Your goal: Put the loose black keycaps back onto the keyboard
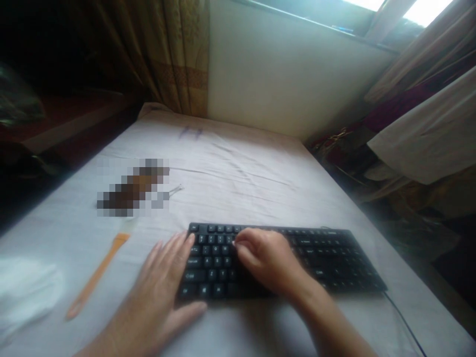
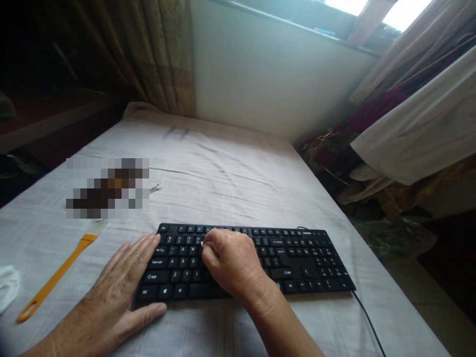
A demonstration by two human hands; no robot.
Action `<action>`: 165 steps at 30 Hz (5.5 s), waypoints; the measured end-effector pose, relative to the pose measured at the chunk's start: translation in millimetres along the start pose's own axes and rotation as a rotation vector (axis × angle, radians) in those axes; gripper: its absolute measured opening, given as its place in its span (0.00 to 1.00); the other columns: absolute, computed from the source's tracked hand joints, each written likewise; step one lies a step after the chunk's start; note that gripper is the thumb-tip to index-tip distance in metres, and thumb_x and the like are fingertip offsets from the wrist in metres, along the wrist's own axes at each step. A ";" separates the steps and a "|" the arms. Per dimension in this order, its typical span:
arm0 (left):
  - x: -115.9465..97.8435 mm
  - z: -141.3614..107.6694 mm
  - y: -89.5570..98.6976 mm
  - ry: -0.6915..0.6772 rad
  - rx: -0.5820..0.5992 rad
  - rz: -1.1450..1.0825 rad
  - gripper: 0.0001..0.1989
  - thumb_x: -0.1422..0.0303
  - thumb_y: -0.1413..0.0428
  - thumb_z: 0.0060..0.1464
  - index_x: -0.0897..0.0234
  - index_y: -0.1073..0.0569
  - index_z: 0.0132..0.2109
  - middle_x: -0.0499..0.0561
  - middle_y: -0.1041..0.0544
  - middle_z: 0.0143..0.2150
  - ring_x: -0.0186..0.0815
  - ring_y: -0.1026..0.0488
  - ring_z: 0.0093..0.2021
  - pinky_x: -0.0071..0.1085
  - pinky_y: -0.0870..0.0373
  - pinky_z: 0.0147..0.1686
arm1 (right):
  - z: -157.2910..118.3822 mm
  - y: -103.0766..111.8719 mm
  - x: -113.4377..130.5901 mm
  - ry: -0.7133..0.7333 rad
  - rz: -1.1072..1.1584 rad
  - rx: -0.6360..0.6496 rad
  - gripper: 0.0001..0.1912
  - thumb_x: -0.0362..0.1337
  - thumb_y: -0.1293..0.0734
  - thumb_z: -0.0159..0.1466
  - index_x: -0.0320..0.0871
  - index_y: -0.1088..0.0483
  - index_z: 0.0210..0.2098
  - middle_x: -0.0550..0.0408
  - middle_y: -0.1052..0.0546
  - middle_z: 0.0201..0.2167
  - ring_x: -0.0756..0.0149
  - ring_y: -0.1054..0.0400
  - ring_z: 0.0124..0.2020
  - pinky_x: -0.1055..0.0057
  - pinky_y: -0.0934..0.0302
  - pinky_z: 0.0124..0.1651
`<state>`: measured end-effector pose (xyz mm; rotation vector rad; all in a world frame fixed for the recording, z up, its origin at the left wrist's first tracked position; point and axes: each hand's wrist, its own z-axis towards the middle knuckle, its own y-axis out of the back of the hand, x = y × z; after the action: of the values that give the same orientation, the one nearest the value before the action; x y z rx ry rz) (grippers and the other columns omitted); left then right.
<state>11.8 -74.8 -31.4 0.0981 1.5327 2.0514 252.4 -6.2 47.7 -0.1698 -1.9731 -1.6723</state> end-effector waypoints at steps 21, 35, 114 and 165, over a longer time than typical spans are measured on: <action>-1.8 -0.2 0.7 0.008 0.005 -0.004 0.48 0.55 0.43 0.55 0.61 0.61 0.73 0.62 0.40 0.70 0.58 0.40 0.67 0.60 0.40 0.62 | -10.0 -7.3 -1.8 0.132 0.102 0.044 0.08 0.29 0.36 0.60 0.44 0.24 0.33 0.55 0.19 0.32 0.66 0.25 0.32 0.74 0.37 0.37; -2.7 0.8 2.2 -0.008 0.000 0.025 0.45 0.54 0.47 0.58 0.63 0.61 0.73 0.63 0.39 0.69 0.55 0.41 0.67 0.58 0.41 0.63 | -23.0 -6.6 -6.5 0.124 0.120 0.095 0.10 0.29 0.37 0.60 0.44 0.24 0.32 0.55 0.19 0.30 0.67 0.26 0.31 0.74 0.38 0.35; 3.7 -3.3 -4.7 0.045 0.058 0.087 0.57 0.50 0.40 0.51 0.61 0.69 0.73 0.62 0.41 0.70 0.56 0.44 0.69 0.57 0.49 0.66 | -7.3 -6.2 20.7 0.164 -0.048 0.108 0.10 0.28 0.37 0.61 0.44 0.24 0.32 0.55 0.20 0.32 0.68 0.27 0.32 0.75 0.39 0.38; 4.7 -3.6 -4.1 0.025 0.074 0.117 0.57 0.48 0.41 0.52 0.66 0.68 0.73 0.66 0.42 0.70 0.55 0.45 0.69 0.56 0.48 0.65 | -18.7 -18.6 12.1 0.172 0.015 0.001 0.08 0.30 0.37 0.62 0.43 0.25 0.34 0.54 0.20 0.33 0.65 0.25 0.33 0.73 0.38 0.37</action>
<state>8.1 -74.9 -37.6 0.1957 1.6532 2.0929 240.2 -30.9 38.8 -0.0391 -1.8407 -1.6196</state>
